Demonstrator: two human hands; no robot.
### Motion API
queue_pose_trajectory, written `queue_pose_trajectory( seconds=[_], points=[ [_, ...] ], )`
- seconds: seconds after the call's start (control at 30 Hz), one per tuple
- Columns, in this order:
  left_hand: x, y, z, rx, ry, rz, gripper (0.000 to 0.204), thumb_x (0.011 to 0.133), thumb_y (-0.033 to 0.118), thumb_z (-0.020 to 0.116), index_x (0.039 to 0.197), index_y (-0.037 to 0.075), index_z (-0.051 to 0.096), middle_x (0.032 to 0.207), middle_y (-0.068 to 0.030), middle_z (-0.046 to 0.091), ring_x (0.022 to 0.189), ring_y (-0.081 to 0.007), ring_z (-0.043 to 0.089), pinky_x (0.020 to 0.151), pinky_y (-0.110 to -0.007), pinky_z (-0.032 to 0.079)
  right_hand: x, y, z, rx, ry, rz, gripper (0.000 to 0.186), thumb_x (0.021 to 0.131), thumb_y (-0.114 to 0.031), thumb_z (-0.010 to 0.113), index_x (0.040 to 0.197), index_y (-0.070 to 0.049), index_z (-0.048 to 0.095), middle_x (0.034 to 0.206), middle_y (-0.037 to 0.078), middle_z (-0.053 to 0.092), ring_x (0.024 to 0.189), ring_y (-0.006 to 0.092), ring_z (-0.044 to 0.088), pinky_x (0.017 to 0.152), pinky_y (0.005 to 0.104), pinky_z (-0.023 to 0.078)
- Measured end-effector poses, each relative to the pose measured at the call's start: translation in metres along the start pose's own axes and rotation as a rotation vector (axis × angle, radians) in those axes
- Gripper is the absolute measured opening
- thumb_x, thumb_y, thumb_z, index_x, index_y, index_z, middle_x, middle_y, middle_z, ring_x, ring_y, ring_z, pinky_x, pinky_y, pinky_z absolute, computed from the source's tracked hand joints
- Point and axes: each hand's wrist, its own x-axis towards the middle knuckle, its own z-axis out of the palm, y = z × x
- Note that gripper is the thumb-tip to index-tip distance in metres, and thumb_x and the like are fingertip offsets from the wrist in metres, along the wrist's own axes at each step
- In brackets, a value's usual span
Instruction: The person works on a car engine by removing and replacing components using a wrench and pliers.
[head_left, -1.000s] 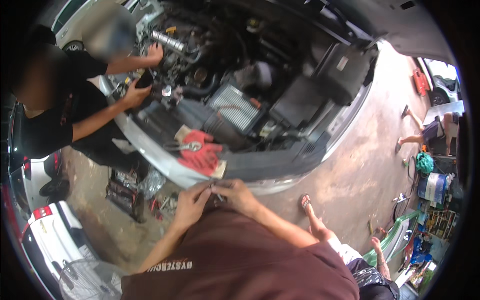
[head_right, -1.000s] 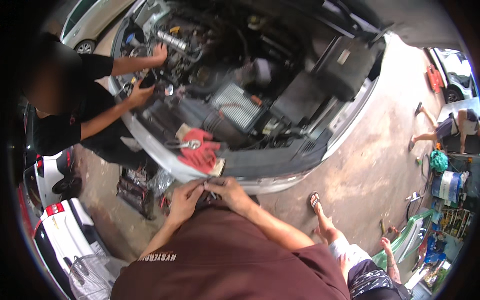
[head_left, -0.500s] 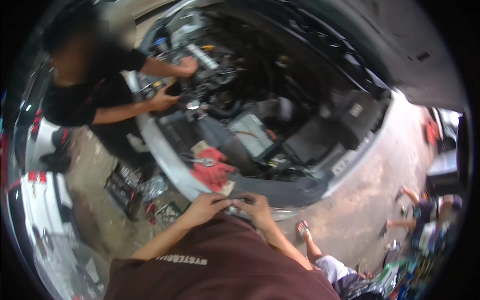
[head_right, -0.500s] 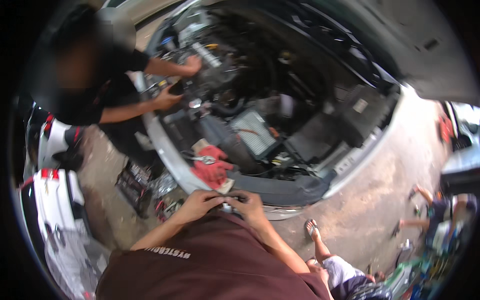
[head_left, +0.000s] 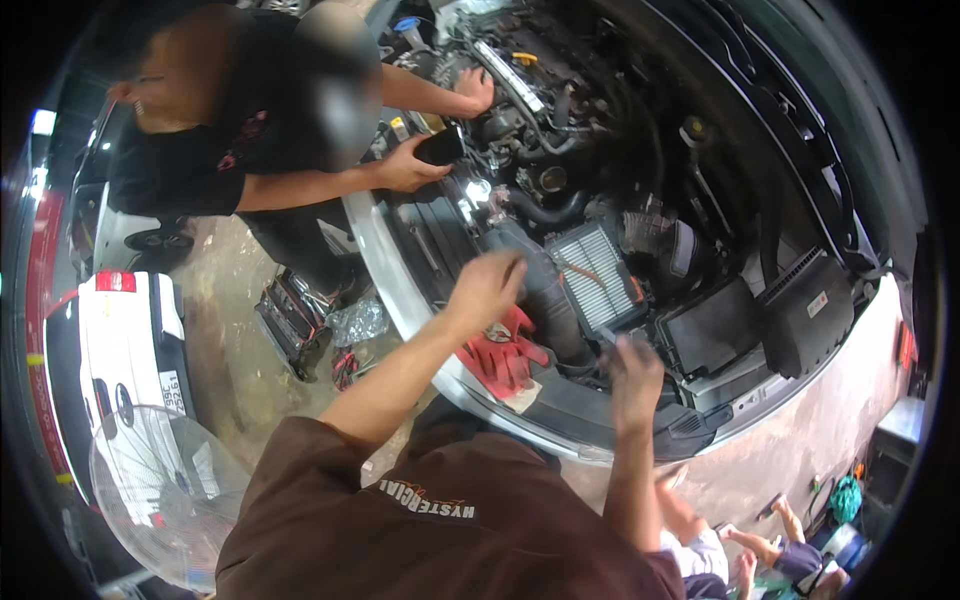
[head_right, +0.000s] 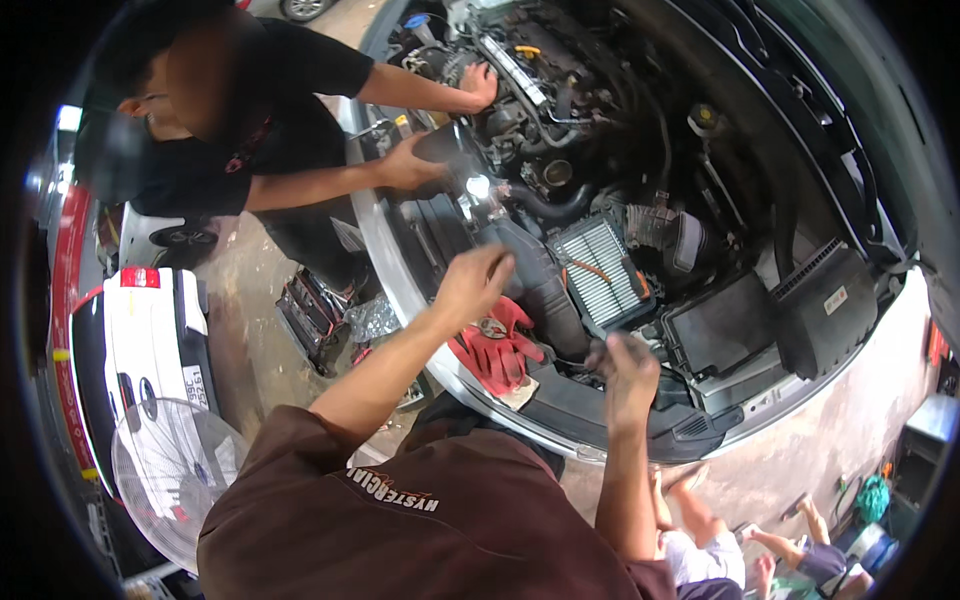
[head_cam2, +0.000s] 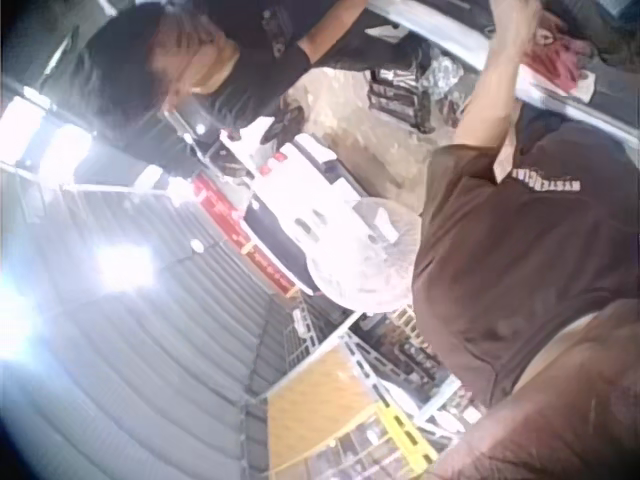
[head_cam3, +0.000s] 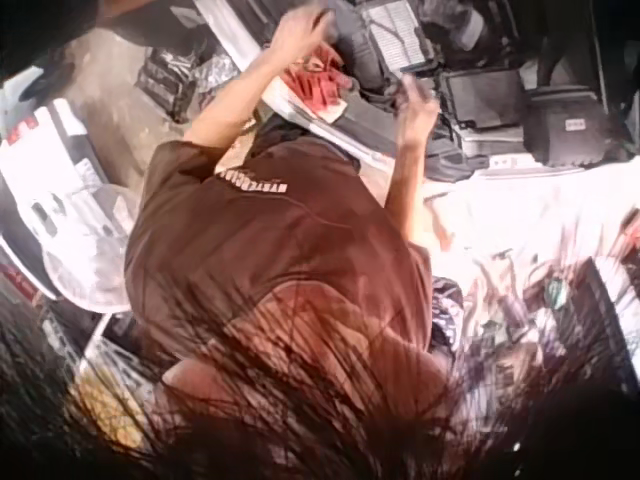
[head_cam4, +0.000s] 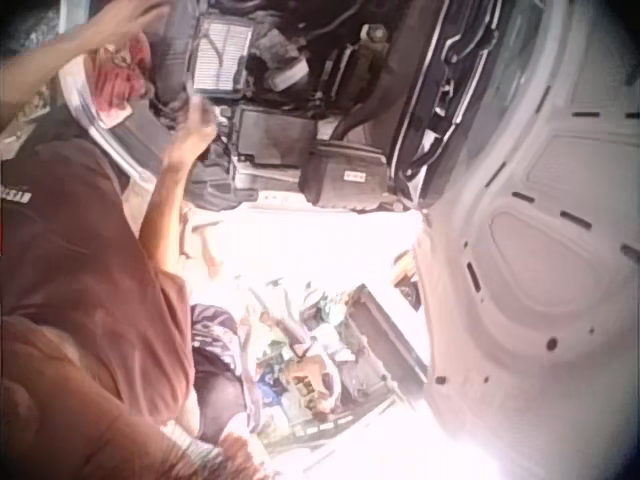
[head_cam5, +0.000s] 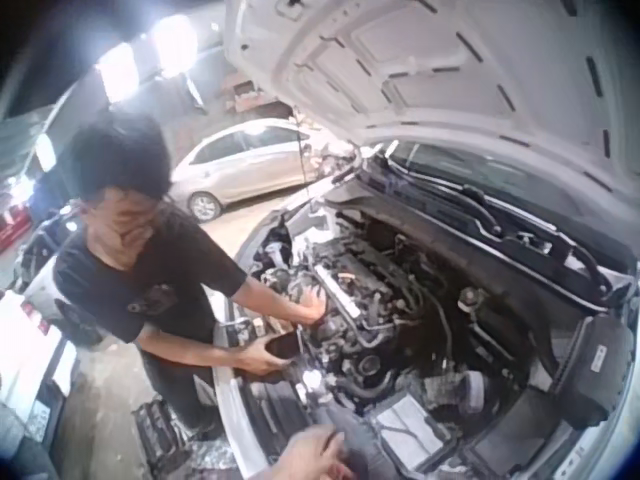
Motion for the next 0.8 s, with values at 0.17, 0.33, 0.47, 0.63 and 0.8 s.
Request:
queue_pose_trajectory(
  seconds=[0.17, 0.33, 0.47, 0.63, 0.8],
  points=[
    [0.078, -0.096, 0.045, 0.276, 0.042, 0.322, 0.015, 0.097, 0.011, 0.064, 0.106, 0.001, 0.07, 0.103, -0.0166, 0.071, 0.099, -0.0392, 0.065, 0.091, -0.05, 0.052, 0.126, 0.021, 0.053, -0.04, 0.066, -0.093, 0.037, 0.092, -0.005, 0.077, 0.123, 0.012, 0.064, 0.111, 0.017, 0.072, 0.096, 0.0227, 0.073, 0.086, 0.0326, 0.06],
    [0.083, -0.117, 0.073, 0.169, -0.044, 0.292, 0.013, 0.095, 0.008, 0.063, 0.105, 0.002, 0.069, 0.103, -0.0163, 0.069, 0.099, -0.0389, 0.063, 0.09, -0.049, 0.051, 0.261, 0.079, 0.087, 0.104, 0.168, -0.057, 0.03, 0.094, -0.001, 0.068, 0.116, 0.019, 0.064, 0.102, 0.023, 0.074, 0.088, 0.0296, 0.077, 0.084, 0.0363, 0.065],
    [0.086, -0.108, 0.087, 0.193, -0.018, 0.247, 0.015, 0.095, 0.006, 0.061, 0.107, 0.001, 0.068, 0.104, -0.0175, 0.068, 0.1, -0.0402, 0.062, 0.09, -0.049, 0.051, 0.354, 0.142, 0.103, -0.198, 0.506, -0.063, 0.027, 0.084, -0.015, 0.072, 0.1, 0.007, 0.077, 0.09, 0.025, 0.078, 0.09, 0.0342, 0.078, 0.087, 0.0416, 0.059],
    [0.087, -0.117, 0.079, 0.276, -0.06, 0.24, 0.016, 0.095, 0.006, 0.059, 0.108, -0.001, 0.067, 0.105, -0.019, 0.067, 0.099, -0.0414, 0.062, 0.089, -0.049, 0.052, 0.384, 0.169, 0.137, -0.17, 0.662, -0.03, 0.03, 0.09, -0.023, 0.068, 0.104, 0.001, 0.079, 0.1, 0.026, 0.077, 0.099, 0.0427, 0.074, 0.095, 0.0475, 0.054],
    [0.089, -0.115, 0.079, 0.281, -0.114, 0.196, 0.024, 0.103, 0.015, 0.052, 0.108, -0.003, 0.066, 0.106, -0.0219, 0.066, 0.1, -0.0428, 0.062, 0.092, -0.051, 0.049, 0.4, 0.184, 0.14, -0.755, 0.81, -0.478, 0.034, 0.102, -0.019, 0.062, 0.123, 0.006, 0.071, 0.07, 0.018, 0.073, 0.058, 0.0258, 0.072, 0.062, 0.0387, 0.057]
  ],
)
